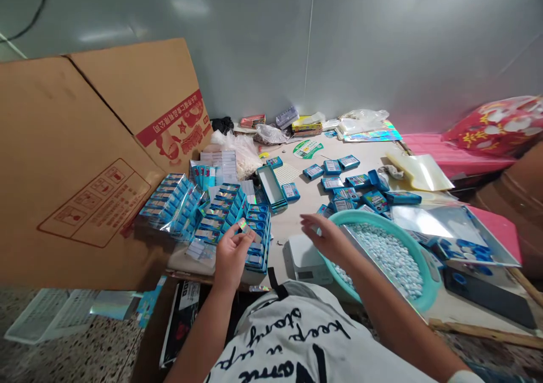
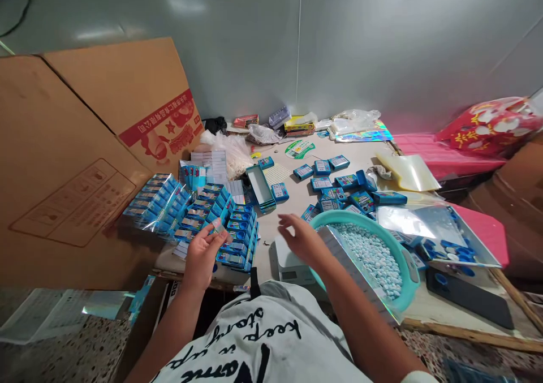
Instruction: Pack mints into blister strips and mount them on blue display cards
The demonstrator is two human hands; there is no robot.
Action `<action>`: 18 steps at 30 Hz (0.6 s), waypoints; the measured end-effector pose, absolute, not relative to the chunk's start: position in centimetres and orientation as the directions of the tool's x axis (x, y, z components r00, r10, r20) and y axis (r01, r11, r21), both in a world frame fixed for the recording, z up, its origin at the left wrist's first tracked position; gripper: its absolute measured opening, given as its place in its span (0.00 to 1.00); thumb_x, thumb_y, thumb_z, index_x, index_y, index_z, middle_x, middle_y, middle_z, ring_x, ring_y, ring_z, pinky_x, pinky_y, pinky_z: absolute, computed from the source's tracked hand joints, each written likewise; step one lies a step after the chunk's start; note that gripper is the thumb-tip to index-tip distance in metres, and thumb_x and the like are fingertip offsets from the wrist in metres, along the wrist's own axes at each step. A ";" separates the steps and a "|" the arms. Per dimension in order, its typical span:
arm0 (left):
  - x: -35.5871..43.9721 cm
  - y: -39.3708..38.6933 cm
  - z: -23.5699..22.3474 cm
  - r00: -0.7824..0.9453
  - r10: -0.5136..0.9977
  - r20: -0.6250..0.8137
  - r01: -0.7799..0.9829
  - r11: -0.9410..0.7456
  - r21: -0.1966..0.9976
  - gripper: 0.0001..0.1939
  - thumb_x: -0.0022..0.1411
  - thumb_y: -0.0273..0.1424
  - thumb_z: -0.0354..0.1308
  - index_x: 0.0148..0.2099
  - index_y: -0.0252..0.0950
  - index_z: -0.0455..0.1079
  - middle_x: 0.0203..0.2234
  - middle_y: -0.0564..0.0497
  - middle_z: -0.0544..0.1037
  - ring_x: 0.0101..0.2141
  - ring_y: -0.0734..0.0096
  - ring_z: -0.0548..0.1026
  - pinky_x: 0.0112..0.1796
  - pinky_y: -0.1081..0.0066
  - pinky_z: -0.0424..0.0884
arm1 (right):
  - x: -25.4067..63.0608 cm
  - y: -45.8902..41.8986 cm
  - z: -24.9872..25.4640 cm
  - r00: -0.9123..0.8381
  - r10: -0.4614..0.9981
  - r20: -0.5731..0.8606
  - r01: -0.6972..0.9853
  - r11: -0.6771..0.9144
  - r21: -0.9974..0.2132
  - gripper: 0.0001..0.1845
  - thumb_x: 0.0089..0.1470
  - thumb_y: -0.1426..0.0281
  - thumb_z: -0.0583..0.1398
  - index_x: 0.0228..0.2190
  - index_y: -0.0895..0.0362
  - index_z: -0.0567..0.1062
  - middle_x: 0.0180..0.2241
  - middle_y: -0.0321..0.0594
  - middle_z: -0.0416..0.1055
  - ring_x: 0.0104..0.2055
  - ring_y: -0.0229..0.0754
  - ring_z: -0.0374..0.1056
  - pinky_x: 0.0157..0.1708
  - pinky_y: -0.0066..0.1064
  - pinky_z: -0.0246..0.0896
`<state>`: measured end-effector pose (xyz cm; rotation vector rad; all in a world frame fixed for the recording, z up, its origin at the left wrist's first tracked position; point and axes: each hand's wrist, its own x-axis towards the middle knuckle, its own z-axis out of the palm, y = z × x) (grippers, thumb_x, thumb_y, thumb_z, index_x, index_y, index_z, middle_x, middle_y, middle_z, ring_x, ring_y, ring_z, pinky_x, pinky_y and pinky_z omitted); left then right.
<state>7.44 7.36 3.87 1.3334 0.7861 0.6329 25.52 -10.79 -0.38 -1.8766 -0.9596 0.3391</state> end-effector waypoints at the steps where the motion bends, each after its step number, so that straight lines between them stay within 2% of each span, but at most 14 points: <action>1: 7.5 7.3 3.8 0.599 0.789 -0.135 0.037 0.141 0.989 0.36 0.51 0.41 0.70 0.59 0.30 0.67 0.27 0.52 0.81 0.32 0.72 0.77 0.38 0.74 0.70 | 24.6 -9.7 0.3 0.613 0.775 0.153 0.405 -0.142 -0.903 0.20 0.62 0.59 0.56 0.52 0.56 0.71 0.45 0.46 0.74 0.46 0.46 0.71 0.44 0.36 0.66; 5: 7.3 7.1 3.9 0.647 0.748 -0.149 0.096 0.115 0.989 0.37 0.53 0.41 0.69 0.61 0.30 0.65 0.28 0.51 0.80 0.31 0.72 0.77 0.36 0.74 0.69 | 22.2 -6.0 2.2 0.526 0.849 0.047 0.038 0.031 -0.999 0.26 0.60 0.54 0.59 0.54 0.55 0.70 0.43 0.44 0.74 0.45 0.45 0.70 0.46 0.38 0.66; 7: 7.0 7.0 4.1 0.697 0.702 -0.145 0.143 0.062 0.988 0.41 0.55 0.40 0.67 0.66 0.33 0.59 0.26 0.54 0.78 0.29 0.74 0.75 0.33 0.75 0.68 | 22.0 -4.6 2.8 0.480 0.877 0.008 -0.126 0.078 -0.989 0.28 0.57 0.52 0.61 0.52 0.56 0.71 0.43 0.44 0.74 0.45 0.44 0.70 0.49 0.38 0.64; 9: 6.7 7.0 4.4 0.757 0.639 -0.136 0.171 0.007 0.985 0.45 0.57 0.39 0.67 0.70 0.36 0.51 0.25 0.57 0.76 0.28 0.74 0.73 0.32 0.75 0.67 | 22.0 -3.4 3.1 0.412 0.910 -0.045 -0.237 0.059 -0.970 0.28 0.53 0.52 0.64 0.50 0.56 0.73 0.42 0.42 0.75 0.44 0.44 0.71 0.48 0.37 0.64; 11: 6.4 6.9 4.5 0.803 0.577 -0.147 0.206 -0.038 0.978 0.48 0.57 0.37 0.67 0.72 0.39 0.44 0.27 0.56 0.76 0.31 0.73 0.74 0.35 0.74 0.69 | 22.0 -2.5 3.1 0.361 0.925 -0.118 -0.310 -0.001 -0.951 0.29 0.48 0.54 0.69 0.48 0.56 0.75 0.40 0.41 0.76 0.42 0.43 0.71 0.44 0.35 0.65; 13: 6.2 7.0 4.5 0.826 0.536 -0.174 0.266 -0.098 0.959 0.49 0.58 0.37 0.66 0.73 0.42 0.42 0.30 0.55 0.77 0.34 0.71 0.75 0.39 0.71 0.70 | 21.8 -2.0 2.7 0.338 0.925 -0.171 -0.357 -0.042 -0.933 0.29 0.43 0.57 0.72 0.45 0.56 0.77 0.35 0.39 0.77 0.37 0.42 0.71 0.39 0.34 0.64; 16: 6.1 7.2 4.0 0.834 0.514 -0.200 0.317 -0.149 0.937 0.49 0.57 0.37 0.67 0.73 0.42 0.43 0.30 0.54 0.78 0.36 0.69 0.76 0.43 0.68 0.70 | 21.4 -1.7 1.8 0.393 0.898 -0.199 -0.387 -0.035 -0.921 0.24 0.37 0.58 0.73 0.36 0.59 0.80 0.28 0.38 0.76 0.30 0.40 0.69 0.34 0.33 0.62; 18: 6.3 7.5 3.3 0.835 0.500 -0.229 0.317 -0.096 0.944 0.48 0.56 0.36 0.67 0.72 0.40 0.46 0.31 0.53 0.78 0.37 0.69 0.76 0.43 0.68 0.70 | 21.3 -1.7 1.2 0.472 0.856 -0.210 -0.391 -0.010 -0.920 0.21 0.34 0.59 0.74 0.30 0.58 0.81 0.26 0.38 0.76 0.29 0.40 0.68 0.33 0.33 0.62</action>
